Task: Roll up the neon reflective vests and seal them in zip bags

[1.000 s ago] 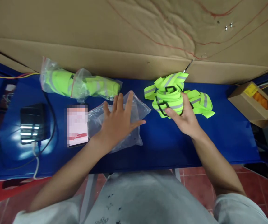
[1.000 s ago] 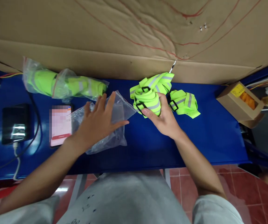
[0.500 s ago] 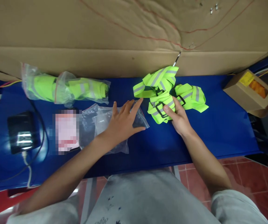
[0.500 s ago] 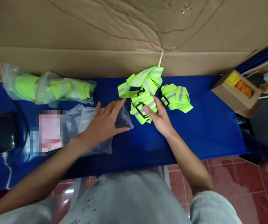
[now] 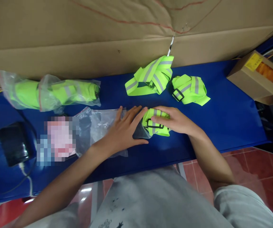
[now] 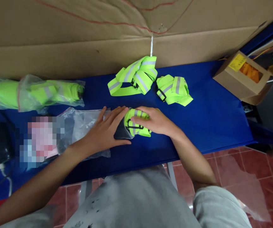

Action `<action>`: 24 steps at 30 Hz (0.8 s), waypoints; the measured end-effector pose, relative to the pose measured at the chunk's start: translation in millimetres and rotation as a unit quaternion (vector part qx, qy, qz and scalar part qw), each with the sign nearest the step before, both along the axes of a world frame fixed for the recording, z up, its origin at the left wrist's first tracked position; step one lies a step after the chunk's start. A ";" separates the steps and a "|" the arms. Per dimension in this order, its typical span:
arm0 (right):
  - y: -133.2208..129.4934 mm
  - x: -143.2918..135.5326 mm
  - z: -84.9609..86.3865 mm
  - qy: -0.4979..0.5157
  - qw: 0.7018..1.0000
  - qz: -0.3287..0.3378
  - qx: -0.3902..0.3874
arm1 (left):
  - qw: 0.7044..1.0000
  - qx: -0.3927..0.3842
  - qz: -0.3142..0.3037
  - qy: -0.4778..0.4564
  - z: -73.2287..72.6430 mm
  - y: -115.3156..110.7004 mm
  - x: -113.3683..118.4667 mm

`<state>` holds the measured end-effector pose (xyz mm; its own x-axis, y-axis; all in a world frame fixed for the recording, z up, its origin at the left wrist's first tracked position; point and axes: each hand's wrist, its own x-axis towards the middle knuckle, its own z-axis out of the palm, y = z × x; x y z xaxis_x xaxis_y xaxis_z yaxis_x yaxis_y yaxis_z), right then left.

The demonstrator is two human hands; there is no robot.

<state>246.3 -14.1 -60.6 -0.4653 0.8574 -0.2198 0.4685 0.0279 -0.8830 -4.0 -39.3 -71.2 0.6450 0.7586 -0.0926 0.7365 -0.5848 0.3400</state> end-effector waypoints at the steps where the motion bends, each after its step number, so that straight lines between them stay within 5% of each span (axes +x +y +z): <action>1: 0.2 1.0 -0.7 -0.013 1.000 -0.011 -0.001 | 1.000 -0.008 0.006 0.002 -2.5 -1.0 2.6; 5: -0.7 5.6 -0.9 -0.053 0.996 -0.041 -0.053 | 0.999 -0.006 0.038 0.007 -7.7 -3.4 9.5; 12: 0.9 4.9 -0.2 -0.037 0.997 -0.013 -0.065 | 1.000 -0.008 0.005 -0.010 -9.9 -6.0 10.3; 21: -1.0 -5.7 -7.5 0.128 0.983 -0.133 -0.021 | 0.997 0.070 -0.020 -0.019 18.2 -1.0 6.1; 24: -4.5 -10.2 -6.2 0.145 0.983 -0.109 0.009 | 0.997 0.082 -0.011 0.001 22.0 5.7 5.0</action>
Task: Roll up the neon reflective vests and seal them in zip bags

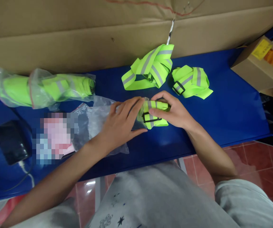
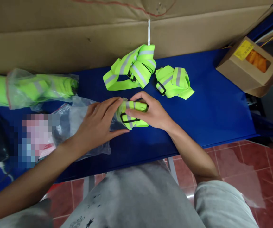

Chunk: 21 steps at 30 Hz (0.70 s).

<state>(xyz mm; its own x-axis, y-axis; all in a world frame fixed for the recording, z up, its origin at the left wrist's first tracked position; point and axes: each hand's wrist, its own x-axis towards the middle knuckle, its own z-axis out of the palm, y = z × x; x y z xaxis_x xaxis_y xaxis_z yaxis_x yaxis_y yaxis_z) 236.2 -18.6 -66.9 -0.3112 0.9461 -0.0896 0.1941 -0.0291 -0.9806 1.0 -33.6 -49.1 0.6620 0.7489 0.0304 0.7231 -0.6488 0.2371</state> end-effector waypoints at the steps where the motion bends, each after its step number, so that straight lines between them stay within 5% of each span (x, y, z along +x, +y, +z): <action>1: -1.1 -1.5 0.8 0.002 1.000 0.027 0.010 | 1.000 -0.002 -0.002 0.007 -0.6 2.4 0.2; 4: -2.8 -5.2 2.9 0.012 0.997 0.063 0.032 | 0.999 -0.031 -0.009 0.006 -5.8 8.6 1.0; 12: -3.5 -6.3 -1.0 -0.052 0.982 -0.088 0.160 | 1.000 0.010 0.015 -0.024 -10.1 4.9 3.8; 17: -9.5 -19.3 -13.6 -0.051 0.988 -0.083 0.120 | 1.000 0.007 0.026 0.000 -12.4 5.4 19.9; 21: -10.9 -22.2 -14.2 -0.026 0.987 -0.113 0.113 | 0.994 -0.029 0.072 -0.078 -14.6 8.8 23.8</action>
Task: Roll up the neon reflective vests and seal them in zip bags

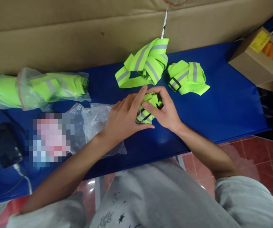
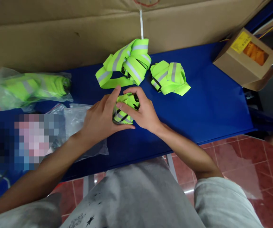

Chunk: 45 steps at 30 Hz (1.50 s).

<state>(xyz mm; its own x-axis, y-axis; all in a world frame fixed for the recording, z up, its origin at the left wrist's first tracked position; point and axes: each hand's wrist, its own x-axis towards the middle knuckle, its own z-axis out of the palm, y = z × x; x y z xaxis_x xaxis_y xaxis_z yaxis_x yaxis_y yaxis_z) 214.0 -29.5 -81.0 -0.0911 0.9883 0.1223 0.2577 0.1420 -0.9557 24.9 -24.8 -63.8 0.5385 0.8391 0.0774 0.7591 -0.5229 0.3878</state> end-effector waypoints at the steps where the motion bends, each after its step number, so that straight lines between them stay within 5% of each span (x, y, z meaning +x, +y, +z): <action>1: -0.4 1.2 1.9 0.001 1.000 -0.002 0.015 | 0.999 -0.030 0.010 -0.032 0.9 0.9 -0.5; 4: -3.4 5.4 9.5 -0.009 0.998 0.001 0.065 | 0.983 -0.129 0.025 -0.129 7.3 4.0 -1.9; 7: -7.7 5.7 15.1 -0.020 0.997 -0.005 0.074 | 0.973 -0.148 0.033 -0.174 15.3 6.8 -0.2; 11: -11.0 1.5 17.1 -0.001 1.000 -0.004 0.014 | 0.983 -0.077 -0.003 -0.166 20.9 5.9 3.4; 20: -6.1 0.2 5.3 0.114 0.986 0.123 -0.004 | 0.988 0.117 -0.091 0.045 34.4 -6.2 2.2; 26: -5.2 1.3 15.3 0.139 0.989 0.057 0.003 | 0.989 -0.039 0.012 -0.139 35.1 -6.7 1.6; 30: -14.9 -0.8 14.2 0.085 0.991 0.082 0.060 | 0.963 -0.166 -0.007 -0.211 33.2 2.5 -0.8; 33: -19.0 -4.9 7.6 0.056 0.987 0.143 0.052 | 0.963 -0.192 -0.034 -0.184 32.1 4.8 -2.4; 36: -17.8 -9.9 1.7 0.068 0.984 0.164 0.009 | 0.979 -0.151 -0.039 -0.129 30.8 -1.6 -1.4; 40: -12.8 -17.6 -9.2 0.151 0.985 0.054 -0.065 | 0.999 -0.033 -0.040 -0.015 24.0 -14.7 3.7; 45: -11.2 -23.9 -20.8 0.281 0.939 -0.018 -0.198 | 0.990 0.080 -0.075 0.087 13.5 -17.7 9.4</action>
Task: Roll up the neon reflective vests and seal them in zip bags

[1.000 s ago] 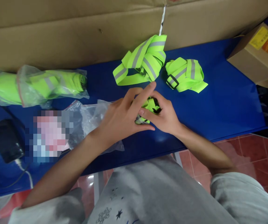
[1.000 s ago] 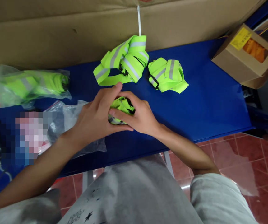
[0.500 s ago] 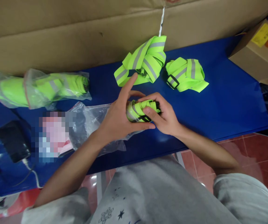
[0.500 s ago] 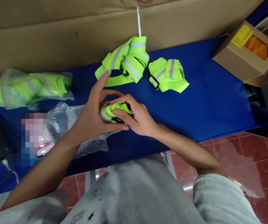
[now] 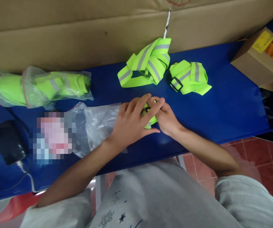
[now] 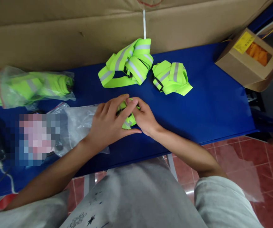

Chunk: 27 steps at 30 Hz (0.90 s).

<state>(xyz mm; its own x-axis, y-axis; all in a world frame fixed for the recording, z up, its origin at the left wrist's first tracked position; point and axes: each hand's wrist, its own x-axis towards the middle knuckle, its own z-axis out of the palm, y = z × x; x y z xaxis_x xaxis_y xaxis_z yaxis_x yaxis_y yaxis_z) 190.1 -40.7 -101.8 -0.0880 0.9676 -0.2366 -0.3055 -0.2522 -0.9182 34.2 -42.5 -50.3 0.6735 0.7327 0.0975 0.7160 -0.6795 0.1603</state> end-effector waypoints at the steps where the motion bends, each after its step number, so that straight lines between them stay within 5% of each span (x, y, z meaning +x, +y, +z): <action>1: -0.4 0.1 0.0 0.012 1.000 0.016 -0.004 | 1.000 0.004 0.009 -0.002 0.4 1.6 0.5; 10: 3.4 18.8 13.9 -0.073 0.940 0.302 0.144 | 0.998 -0.003 0.055 -0.030 16.2 11.7 -0.5; 14: 7.6 22.9 18.0 -0.015 0.913 0.375 0.162 | 0.993 -0.056 0.063 -0.077 24.3 12.6 -2.5; 20: 3.7 17.9 23.2 0.095 0.949 0.293 0.069 | 0.995 -0.006 0.061 -0.074 31.8 4.6 4.1; 24: 1.1 11.6 22.6 0.130 0.962 0.239 0.016 | 0.986 -0.088 0.014 -0.144 38.3 8.6 -15.1; 27: 0.1 10.2 25.6 0.129 0.972 0.199 0.001 | 0.978 -0.134 0.048 -0.152 45.4 12.7 -32.1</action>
